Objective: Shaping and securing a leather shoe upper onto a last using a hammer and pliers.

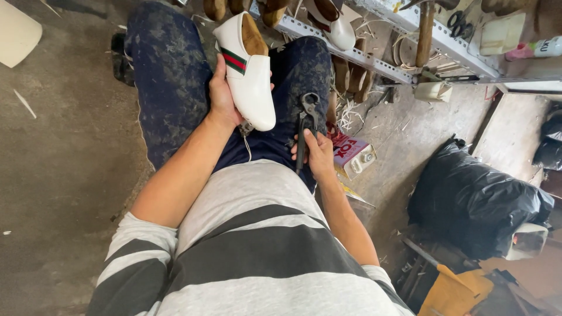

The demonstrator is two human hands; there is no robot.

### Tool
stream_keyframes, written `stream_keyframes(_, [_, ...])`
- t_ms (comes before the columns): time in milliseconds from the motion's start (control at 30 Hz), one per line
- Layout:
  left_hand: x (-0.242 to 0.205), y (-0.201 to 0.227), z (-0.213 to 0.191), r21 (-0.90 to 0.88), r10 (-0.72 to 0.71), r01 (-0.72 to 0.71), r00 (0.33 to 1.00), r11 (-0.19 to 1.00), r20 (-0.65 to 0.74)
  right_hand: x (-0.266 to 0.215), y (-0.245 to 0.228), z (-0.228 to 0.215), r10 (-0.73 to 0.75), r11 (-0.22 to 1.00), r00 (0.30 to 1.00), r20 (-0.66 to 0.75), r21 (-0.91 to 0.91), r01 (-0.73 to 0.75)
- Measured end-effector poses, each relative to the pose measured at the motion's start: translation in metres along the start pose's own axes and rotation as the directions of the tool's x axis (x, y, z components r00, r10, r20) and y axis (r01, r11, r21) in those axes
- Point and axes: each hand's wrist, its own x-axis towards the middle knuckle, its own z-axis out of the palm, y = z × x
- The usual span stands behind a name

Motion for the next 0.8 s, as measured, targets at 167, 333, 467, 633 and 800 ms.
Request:
stream_keyframes(167, [0.003, -0.001, -0.002, 0.036, 0.027, -0.025, 0.998, 0.999, -0.063, -0.001, -0.003, 0.000, 0.000, 1.000, 1.000, 0.007, 0.005, 0.000])
stream_keyframes(333, [0.024, -0.009, -0.018, -0.023, 0.135, -0.143, 0.971, 0.989, -0.196, -0.002, -0.003, 0.001, 0.018, 1.000, 1.000, 0.000, 0.011, -0.018])
stream_keyframes(467, [0.022, -0.008, -0.013, -0.009, 0.140, -0.145, 0.969, 0.989, -0.203, -0.001, -0.003, 0.002, 0.008, 1.000, 1.000, -0.005, 0.009, -0.008])
stream_keyframes(633, [-0.012, -0.007, 0.015, 0.043, 0.131, -0.127, 0.981, 0.991, -0.142, -0.018, -0.021, -0.001, 0.023, 1.000, 0.999, 0.024, 0.014, -0.023])
stream_keyframes(800, [-0.090, -0.007, 0.042, 0.889, 0.387, -0.427, 0.801, -0.167, 0.457, -0.051, -0.040, -0.028, -0.279, 0.960, 0.960, 0.022, 0.007, 0.279])
